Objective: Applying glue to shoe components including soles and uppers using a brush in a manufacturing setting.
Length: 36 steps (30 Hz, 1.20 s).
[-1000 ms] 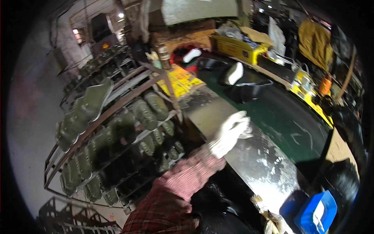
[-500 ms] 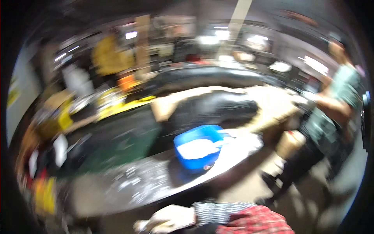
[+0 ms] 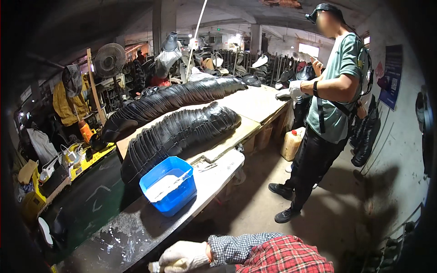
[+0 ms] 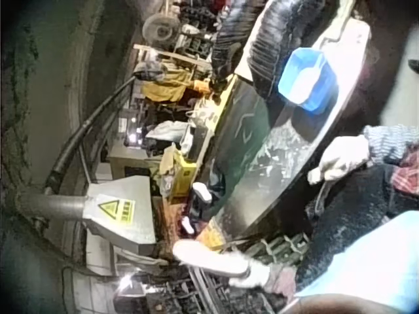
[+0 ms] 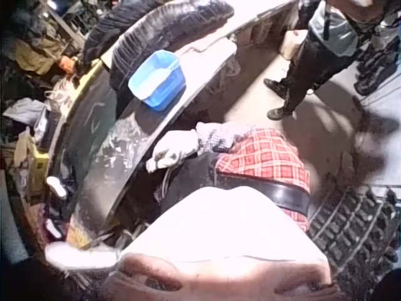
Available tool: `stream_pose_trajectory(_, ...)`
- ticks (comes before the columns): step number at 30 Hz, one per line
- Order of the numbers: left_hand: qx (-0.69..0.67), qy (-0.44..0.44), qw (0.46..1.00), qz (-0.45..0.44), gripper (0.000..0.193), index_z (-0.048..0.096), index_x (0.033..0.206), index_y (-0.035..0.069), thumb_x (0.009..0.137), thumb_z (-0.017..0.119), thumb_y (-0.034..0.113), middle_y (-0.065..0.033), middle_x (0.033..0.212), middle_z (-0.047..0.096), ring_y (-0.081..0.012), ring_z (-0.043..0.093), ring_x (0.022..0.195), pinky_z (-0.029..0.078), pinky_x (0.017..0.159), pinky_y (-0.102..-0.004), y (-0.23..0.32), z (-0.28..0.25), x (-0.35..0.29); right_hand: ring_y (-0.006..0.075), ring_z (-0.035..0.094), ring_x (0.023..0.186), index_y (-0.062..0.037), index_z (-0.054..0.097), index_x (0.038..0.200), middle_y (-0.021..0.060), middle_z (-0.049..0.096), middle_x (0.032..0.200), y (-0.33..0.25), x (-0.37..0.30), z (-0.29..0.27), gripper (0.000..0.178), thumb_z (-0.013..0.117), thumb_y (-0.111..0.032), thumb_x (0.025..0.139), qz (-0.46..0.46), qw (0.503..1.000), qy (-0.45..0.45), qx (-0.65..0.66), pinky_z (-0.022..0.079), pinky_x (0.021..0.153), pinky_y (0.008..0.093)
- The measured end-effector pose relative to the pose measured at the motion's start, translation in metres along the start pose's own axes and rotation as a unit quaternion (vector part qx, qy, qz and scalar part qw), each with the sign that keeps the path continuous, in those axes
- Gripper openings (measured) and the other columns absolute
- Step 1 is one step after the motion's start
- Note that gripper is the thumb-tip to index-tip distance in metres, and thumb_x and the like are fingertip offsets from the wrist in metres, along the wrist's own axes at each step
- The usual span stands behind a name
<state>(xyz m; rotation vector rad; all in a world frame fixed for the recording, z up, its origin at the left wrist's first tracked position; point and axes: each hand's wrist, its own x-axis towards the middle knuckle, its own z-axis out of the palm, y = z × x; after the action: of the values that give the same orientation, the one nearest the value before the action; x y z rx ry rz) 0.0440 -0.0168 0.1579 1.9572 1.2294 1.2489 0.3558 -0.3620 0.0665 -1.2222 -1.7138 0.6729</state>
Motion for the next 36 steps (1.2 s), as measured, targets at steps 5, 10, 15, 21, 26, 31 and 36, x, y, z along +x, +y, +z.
stream_pose_trajectory(5, -0.321, -0.045, 0.946, -0.019, 0.059, 0.061, 0.11, -0.001, 0.085, 0.051, 0.052, -0.0117, 0.099, 0.064, -0.0228, 0.06, 0.087, 0.046, 0.076, -0.0335, 0.036, 0.066, -0.035, 0.0187, 0.064, 0.083, -0.0031, 0.064, 0.109, 0.0068, 0.066, 0.095, -0.005, -0.006, -0.095, 0.025, 0.063, -0.021, 0.092, -0.069, 0.949, 0.309, 0.004, 0.052, 0.076, 0.0329)
stream_pose_trajectory(10, -0.534, -0.115, 0.825, -0.146, 0.064, 0.061, 0.11, -0.001, 0.083, 0.052, 0.057, -0.0116, 0.096, 0.065, -0.0225, 0.061, 0.083, 0.048, 0.071, -0.0329, 0.053, 0.116, -0.102, 0.0226, 0.063, 0.069, -0.0056, 0.066, 0.091, 0.0103, 0.065, 0.079, -0.007, 0.009, -0.194, 0.02, 0.064, -0.026, 0.089, 0.04, 0.87, 0.455, -0.183, 0.051, 0.064, 0.0319)
stream_pose_trajectory(15, -0.596, -0.173, 0.729, -0.29, 0.07, 0.06, 0.11, -0.001, 0.081, 0.052, 0.062, -0.0116, 0.094, 0.065, -0.0222, 0.062, 0.08, 0.049, 0.067, -0.0323, 0.048, 0.153, -0.157, 0.0304, 0.067, 0.09, -0.0078, 0.071, 0.098, 0.0155, 0.07, 0.094, 0.033, 0.052, -0.221, 0.036, 0.061, -0.039, 0.083, 0.397, 0.826, 0.173, -0.362, 0.052, 0.079, 0.0392)
stream_pose_trajectory(21, -0.621, -0.182, 0.647, -0.403, 0.076, 0.06, 0.11, 0.0, 0.079, 0.053, 0.068, -0.0115, 0.091, 0.065, -0.0219, 0.063, 0.075, 0.05, 0.062, -0.0316, 0.025, 0.151, -0.195, 0.0291, 0.066, 0.081, -0.0089, 0.07, 0.09, 0.014, 0.069, 0.087, 0.032, 0.025, -0.234, 0.033, 0.064, -0.041, 0.084, 0.286, 0.883, 0.295, -0.227, 0.051, 0.075, 0.0372)
stream_pose_trajectory(26, -0.692, -0.207, 0.522, -0.454, 0.081, 0.06, 0.11, 0.0, 0.077, 0.053, 0.074, -0.0114, 0.089, 0.066, -0.0215, 0.064, 0.072, 0.051, 0.057, -0.031, -0.013, 0.125, -0.239, 0.0069, 0.054, 0.064, -0.003, 0.069, 0.095, 0.0006, 0.062, 0.074, 0.038, 0.003, -0.219, 0.024, 0.068, -0.026, 0.088, 0.192, 0.905, 0.36, -0.123, 0.045, 0.058, 0.0222)
stream_pose_trajectory(31, -0.675, -0.254, 0.496, -0.483, 0.093, 0.058, 0.109, -0.001, 0.07, 0.051, 0.084, -0.0109, 0.083, 0.066, -0.0228, 0.063, 0.062, 0.05, 0.049, -0.0317, -0.025, 0.117, -0.265, 0.0067, 0.049, 0.06, -0.0035, 0.068, 0.093, -0.001, 0.057, 0.07, 0.023, -0.009, -0.196, 0.022, 0.059, -0.024, 0.093, 0.229, 0.858, 0.439, -0.139, 0.04, 0.057, 0.0235)
stream_pose_trajectory(36, -0.737, -0.269, 0.422, -0.455, 0.114, 0.049, 0.124, -0.004, 0.064, 0.038, 0.093, -0.0297, 0.09, 0.062, -0.0419, 0.064, 0.065, 0.053, 0.053, -0.0484, -0.043, 0.119, -0.269, 0.011, 0.063, 0.076, 0.0004, 0.065, 0.099, 0.0064, 0.066, 0.087, 0.002, 0.042, -0.111, 0.019, 0.057, -0.016, 0.094, 0.147, 0.91, 0.383, 0.052, 0.052, 0.069, 0.0243)
